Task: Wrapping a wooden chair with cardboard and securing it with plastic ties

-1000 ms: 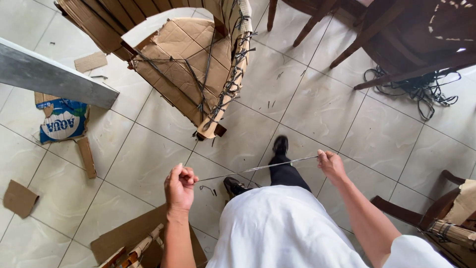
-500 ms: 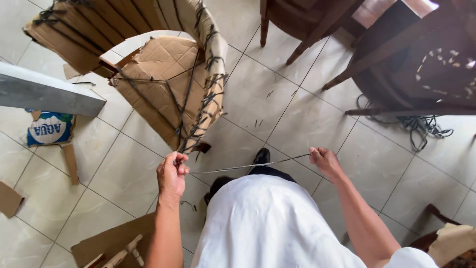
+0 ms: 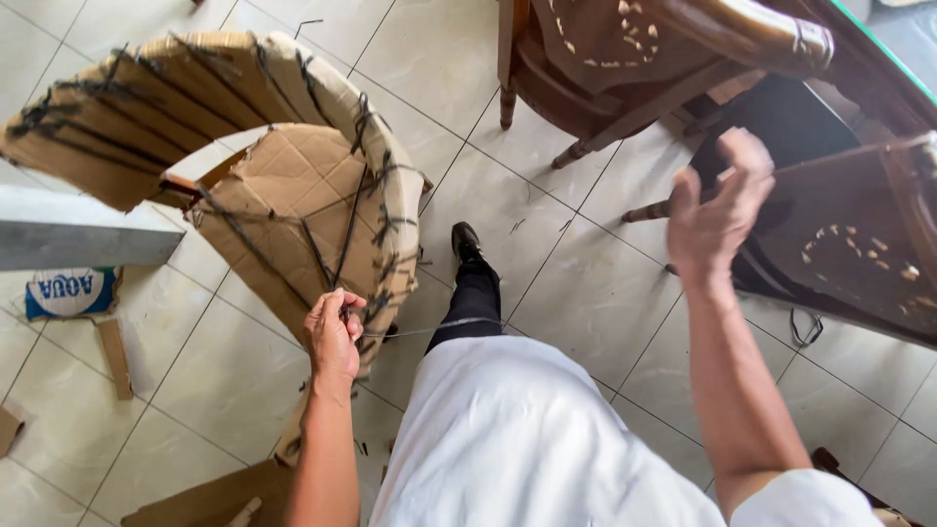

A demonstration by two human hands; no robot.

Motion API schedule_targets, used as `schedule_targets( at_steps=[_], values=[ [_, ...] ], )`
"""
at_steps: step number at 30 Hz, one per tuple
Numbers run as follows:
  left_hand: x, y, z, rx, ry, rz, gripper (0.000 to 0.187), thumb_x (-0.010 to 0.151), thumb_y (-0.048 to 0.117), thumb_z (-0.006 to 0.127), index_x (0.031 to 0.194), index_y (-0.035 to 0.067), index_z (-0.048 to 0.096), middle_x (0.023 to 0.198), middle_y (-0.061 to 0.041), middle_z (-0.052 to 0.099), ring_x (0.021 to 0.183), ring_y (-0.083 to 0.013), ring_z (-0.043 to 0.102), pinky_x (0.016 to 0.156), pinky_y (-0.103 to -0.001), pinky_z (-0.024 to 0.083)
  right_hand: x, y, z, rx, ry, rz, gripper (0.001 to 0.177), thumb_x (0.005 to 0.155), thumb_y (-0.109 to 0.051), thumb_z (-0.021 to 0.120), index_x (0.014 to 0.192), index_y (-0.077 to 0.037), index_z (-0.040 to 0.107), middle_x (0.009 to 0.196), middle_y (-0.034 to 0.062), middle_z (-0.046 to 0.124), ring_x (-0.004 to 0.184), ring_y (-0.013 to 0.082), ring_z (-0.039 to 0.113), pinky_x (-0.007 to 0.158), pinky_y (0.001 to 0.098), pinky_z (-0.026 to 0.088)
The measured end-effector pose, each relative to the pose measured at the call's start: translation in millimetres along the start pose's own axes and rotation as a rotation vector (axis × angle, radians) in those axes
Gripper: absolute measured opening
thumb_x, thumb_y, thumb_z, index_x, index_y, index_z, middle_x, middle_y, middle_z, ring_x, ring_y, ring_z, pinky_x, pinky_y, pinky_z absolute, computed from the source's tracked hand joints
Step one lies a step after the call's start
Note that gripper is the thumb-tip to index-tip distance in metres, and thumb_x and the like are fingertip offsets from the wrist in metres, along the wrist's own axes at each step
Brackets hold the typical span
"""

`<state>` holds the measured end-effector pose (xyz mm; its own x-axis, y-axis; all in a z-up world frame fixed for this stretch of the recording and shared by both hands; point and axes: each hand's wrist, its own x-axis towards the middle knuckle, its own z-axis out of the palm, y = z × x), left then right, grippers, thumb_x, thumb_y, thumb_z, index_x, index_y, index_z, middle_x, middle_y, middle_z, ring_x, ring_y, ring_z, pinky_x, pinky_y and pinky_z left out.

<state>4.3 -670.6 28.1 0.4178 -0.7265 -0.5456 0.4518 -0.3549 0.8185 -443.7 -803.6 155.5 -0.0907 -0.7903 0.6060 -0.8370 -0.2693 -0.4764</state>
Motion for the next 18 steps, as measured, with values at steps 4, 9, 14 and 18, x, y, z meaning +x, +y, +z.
schedule_targets(
  at_steps=[4,9,14,18],
  values=[
    [59.7,25.0,59.9,0.021,-0.035,0.044,0.021,0.1,0.021,0.057,0.086,0.007,0.066,0.083,-0.007,0.068,0.05,-0.0078,0.042,0.046,-0.021,0.031,92.1,20.6,20.6,-0.221,0.118,-0.029,0.062,0.113,-0.054,0.047,0.145,-0.001,0.044,0.146,0.0213,0.047,0.133,0.04,0.046,0.113,0.0537,0.038],
    [99.8,93.1,155.9,0.147,-0.182,0.075,0.023,0.102,0.019,0.057,0.084,0.009,0.066,0.085,-0.007,0.071,0.052,-0.0068,0.043,0.044,-0.019,0.03,157.2,42.7,38.2,-0.018,-0.112,0.005,0.026,0.118,-0.007,0.073,0.136,0.006,0.061,0.112,0.0205,0.073,0.079,0.0247,0.063,0.066,0.0349,0.051],
    [143.0,116.1,211.7,0.137,-0.296,0.065,0.022,0.102,0.018,0.057,0.084,0.009,0.066,0.084,-0.004,0.07,0.053,-0.0042,0.044,0.046,-0.018,0.032,208.8,62.0,52.9,0.139,-0.352,0.23,0.029,0.11,0.007,0.066,0.138,0.004,0.061,0.118,0.0162,0.07,0.102,0.0248,0.065,0.093,0.0378,0.053],
    [168.6,126.8,242.0,0.196,-0.239,0.069,0.021,0.102,0.014,0.059,0.087,0.007,0.071,0.077,-0.002,0.069,0.052,-0.0036,0.044,0.046,-0.018,0.036,269.1,97.1,85.2,0.073,-0.547,0.268,0.033,0.106,0.004,0.066,0.139,0.007,0.062,0.115,0.0192,0.069,0.097,0.0285,0.068,0.083,0.038,0.056]
  ],
)
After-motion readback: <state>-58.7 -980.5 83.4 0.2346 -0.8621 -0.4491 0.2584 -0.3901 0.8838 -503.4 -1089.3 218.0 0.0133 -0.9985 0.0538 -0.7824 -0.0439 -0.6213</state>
